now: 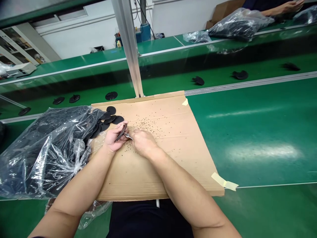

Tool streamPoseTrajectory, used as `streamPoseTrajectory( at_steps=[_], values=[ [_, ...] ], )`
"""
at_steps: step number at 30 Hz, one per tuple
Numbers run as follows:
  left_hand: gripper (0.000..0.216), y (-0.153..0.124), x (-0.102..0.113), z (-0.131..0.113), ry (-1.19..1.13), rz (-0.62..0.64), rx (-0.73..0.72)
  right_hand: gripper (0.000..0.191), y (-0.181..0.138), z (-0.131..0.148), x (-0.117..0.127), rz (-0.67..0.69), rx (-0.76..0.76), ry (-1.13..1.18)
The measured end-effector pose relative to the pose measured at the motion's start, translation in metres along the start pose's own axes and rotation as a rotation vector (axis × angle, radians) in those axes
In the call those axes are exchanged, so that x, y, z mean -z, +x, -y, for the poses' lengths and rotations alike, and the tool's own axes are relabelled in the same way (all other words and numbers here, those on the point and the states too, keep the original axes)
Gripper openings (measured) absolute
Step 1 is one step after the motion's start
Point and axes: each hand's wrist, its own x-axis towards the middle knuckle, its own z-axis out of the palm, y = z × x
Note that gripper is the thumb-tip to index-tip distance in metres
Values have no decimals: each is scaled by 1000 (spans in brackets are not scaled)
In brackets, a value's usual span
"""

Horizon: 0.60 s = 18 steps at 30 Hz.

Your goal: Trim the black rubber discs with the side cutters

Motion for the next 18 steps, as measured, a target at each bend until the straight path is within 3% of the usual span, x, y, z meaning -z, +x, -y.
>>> streamPoseTrajectory(
  at_steps=[6,13,18],
  values=[
    [26,-1,-1,1,16,-27,0,37,0,0,-1,26,-20,50],
    [16,-3,-7,-2,-102,32,40,41,0,-7,-4,-97,-5,248],
    [15,-4,-9,-3,-111,25,64,39,-1,-4,-4,-101,11,186]
  ],
)
